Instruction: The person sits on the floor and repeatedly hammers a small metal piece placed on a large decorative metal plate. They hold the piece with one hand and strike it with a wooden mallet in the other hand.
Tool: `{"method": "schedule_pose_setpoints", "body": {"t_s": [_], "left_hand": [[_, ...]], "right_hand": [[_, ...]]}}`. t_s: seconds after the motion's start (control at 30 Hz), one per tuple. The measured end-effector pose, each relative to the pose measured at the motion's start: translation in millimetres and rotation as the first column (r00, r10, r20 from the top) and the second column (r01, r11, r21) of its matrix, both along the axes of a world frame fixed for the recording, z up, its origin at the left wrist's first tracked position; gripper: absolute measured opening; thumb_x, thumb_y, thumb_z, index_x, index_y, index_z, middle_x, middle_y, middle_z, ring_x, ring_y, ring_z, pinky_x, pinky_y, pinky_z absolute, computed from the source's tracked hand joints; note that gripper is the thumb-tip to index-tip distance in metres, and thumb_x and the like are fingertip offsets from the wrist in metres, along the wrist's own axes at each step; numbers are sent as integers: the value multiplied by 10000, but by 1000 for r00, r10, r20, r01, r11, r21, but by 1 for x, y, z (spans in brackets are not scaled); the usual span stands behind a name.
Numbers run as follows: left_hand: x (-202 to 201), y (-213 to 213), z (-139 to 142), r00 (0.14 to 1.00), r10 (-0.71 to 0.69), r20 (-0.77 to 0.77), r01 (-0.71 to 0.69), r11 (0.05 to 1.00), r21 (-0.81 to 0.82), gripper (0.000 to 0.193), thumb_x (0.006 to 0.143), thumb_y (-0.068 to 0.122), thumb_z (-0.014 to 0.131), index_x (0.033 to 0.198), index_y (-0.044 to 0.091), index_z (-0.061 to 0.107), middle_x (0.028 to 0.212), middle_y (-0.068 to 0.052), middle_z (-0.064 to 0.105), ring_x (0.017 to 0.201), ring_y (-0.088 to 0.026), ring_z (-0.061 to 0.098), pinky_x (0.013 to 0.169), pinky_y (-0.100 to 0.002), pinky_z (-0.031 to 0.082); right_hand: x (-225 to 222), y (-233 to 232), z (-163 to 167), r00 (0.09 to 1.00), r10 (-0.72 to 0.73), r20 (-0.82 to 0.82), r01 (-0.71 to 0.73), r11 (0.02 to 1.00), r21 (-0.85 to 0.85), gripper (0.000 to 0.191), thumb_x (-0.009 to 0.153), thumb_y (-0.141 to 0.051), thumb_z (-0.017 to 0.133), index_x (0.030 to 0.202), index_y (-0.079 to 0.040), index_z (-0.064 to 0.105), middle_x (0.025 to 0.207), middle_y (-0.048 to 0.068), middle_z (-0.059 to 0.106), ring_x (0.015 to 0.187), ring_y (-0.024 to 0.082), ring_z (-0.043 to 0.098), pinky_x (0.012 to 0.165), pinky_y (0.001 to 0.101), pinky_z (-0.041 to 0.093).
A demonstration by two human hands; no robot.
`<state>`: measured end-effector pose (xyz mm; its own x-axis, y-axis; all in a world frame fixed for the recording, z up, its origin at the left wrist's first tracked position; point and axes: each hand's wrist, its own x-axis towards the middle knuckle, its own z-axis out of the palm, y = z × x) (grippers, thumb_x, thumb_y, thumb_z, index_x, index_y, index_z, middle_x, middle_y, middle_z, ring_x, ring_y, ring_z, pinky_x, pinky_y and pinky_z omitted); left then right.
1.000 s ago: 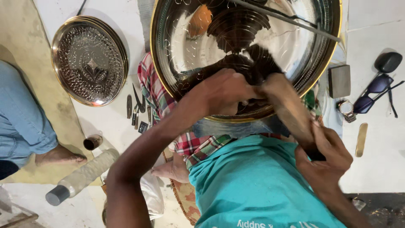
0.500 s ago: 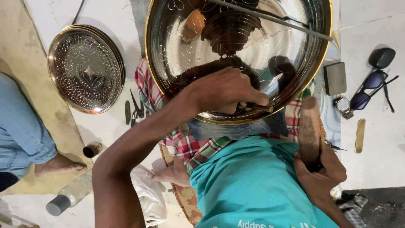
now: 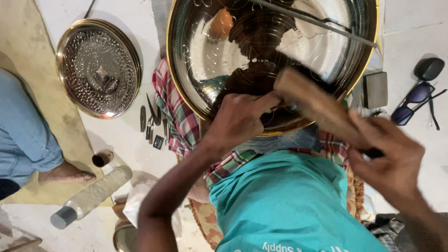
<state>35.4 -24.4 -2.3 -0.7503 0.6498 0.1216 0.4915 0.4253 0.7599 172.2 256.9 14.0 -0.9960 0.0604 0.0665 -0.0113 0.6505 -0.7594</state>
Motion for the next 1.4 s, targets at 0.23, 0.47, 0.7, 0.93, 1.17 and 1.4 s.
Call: {"method": "schedule_pose_setpoints", "body": {"t_s": [0.23, 0.47, 0.7, 0.93, 1.17, 1.4], "left_hand": [[54, 25, -7, 804, 594, 19, -593, 801, 81, 399, 787, -57, 621, 1170, 53, 622, 886, -157, 722, 805, -263, 763, 713, -352, 607], [60, 38, -11, 611, 715, 340, -780, 468, 416, 275, 950, -99, 601, 1216, -36, 638, 990, -134, 741, 875, -174, 737, 830, -274, 625], [32, 29, 6, 701, 247, 669, -700, 420, 578, 271, 965, -115, 661, 1219, -24, 643, 1033, -78, 696, 1007, -155, 712, 931, -335, 654], [-18, 21, -4, 974, -78, 212, 20, 965, 261, 594, 813, -179, 564, 1333, 93, 658, 1166, -101, 772, 957, -143, 784, 841, -276, 661], [-58, 30, -13, 902, -432, -15, 430, 901, -57, 650, 732, -169, 585, 1278, 155, 727, 927, -123, 785, 627, -250, 720, 499, -384, 549], [-73, 33, 7, 798, -602, -35, 603, 797, 34, 460, 747, -32, 671, 1185, 88, 749, 762, -135, 735, 668, -248, 738, 527, -387, 526]], "right_hand": [[-111, 1, 84, 872, 379, 310, -457, 856, 241, 809, 775, 32, 699, 1540, -154, 517, 1244, 178, 644, 875, 261, 737, 724, 372, 617], [-127, -14, 92, 811, 526, 255, -583, 763, 278, 847, 690, -5, 748, 1507, -130, 566, 1128, 161, 721, 721, 235, 727, 574, 349, 585], [-39, -76, -14, 888, -413, -201, 310, 862, -401, 528, 842, 85, 763, 1255, 99, 436, 938, 99, 646, 910, 149, 673, 937, 318, 565], [72, -39, -74, 910, -414, 15, 386, 836, -390, 351, 958, 30, 800, 1228, 101, 587, 1000, 104, 683, 897, 106, 643, 850, 241, 544], [91, -37, -64, 933, -349, 85, 360, 911, -203, 623, 817, -3, 778, 1398, 130, 598, 1092, 162, 722, 961, 103, 669, 876, 224, 539], [93, -41, -60, 944, -329, -2, 327, 942, -79, 634, 796, 18, 778, 1396, 121, 599, 1116, 192, 718, 975, 154, 694, 871, 252, 553]]}}
